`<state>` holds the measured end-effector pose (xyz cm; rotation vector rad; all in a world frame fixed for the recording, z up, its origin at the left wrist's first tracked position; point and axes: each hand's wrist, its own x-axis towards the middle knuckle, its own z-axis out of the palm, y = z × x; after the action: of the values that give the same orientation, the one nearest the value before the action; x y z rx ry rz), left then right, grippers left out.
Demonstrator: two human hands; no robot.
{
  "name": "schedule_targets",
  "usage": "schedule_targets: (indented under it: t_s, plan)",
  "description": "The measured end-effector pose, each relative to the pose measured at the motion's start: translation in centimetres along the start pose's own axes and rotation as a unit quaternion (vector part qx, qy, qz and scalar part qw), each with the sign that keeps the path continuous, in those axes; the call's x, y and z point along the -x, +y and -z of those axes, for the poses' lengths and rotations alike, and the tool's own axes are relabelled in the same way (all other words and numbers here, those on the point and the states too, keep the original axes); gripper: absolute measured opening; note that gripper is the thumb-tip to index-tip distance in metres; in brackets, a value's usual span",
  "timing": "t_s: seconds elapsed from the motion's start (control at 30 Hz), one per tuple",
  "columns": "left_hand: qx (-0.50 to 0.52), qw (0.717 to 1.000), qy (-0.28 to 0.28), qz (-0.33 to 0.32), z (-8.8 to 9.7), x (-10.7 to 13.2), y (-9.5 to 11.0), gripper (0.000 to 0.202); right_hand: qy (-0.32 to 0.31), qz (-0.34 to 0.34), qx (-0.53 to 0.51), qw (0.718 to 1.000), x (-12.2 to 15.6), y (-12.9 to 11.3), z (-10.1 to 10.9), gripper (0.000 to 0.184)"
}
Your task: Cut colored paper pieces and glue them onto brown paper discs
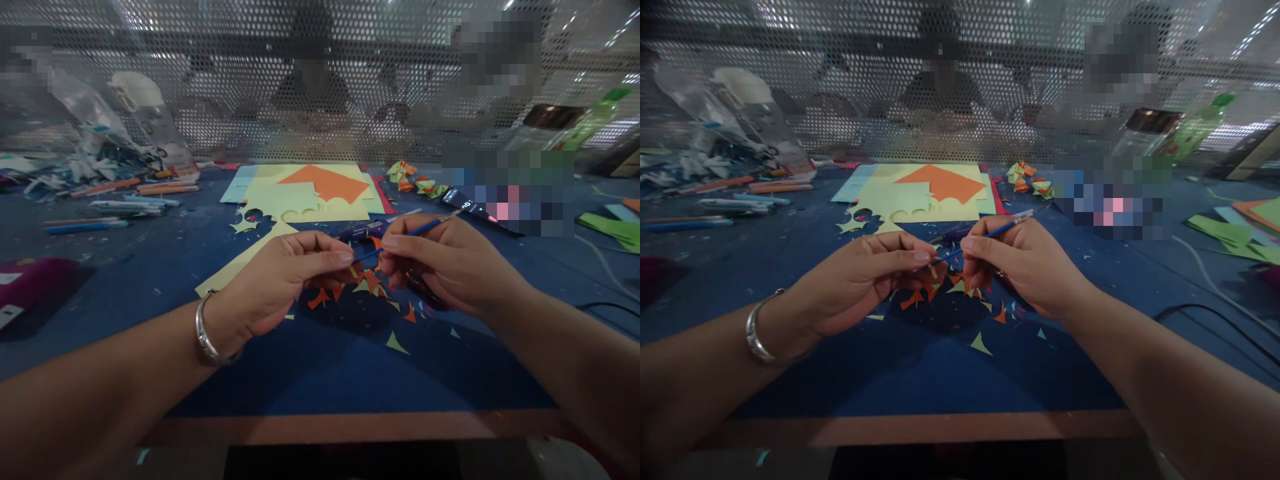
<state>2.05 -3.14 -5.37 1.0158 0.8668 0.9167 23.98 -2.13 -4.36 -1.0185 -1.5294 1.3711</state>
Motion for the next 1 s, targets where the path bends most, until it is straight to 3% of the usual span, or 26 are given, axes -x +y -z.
schedule_targets:
  t_s: [0.17,0.7,1.0]
  plan:
    - [0.015,1.0,0.009,0.018,0.01,-0.15,0.07,0.018,-0.007,0.0,-0.009,1.0,-0.02,0.13,0.11,0.019]
    - [-0.092,0.993,0.025,-0.067,0.06,0.04,-0.09,0.019,-0.023,-0.001,0.009,1.0,0.14,0.1,-0.11,0.017]
    - [-0.094,0.993,0.027,-0.06,0.03,0.0,-0.26,0.016,-0.025,0.011,0.025,0.999,0.11,0.42,-0.03,0.021]
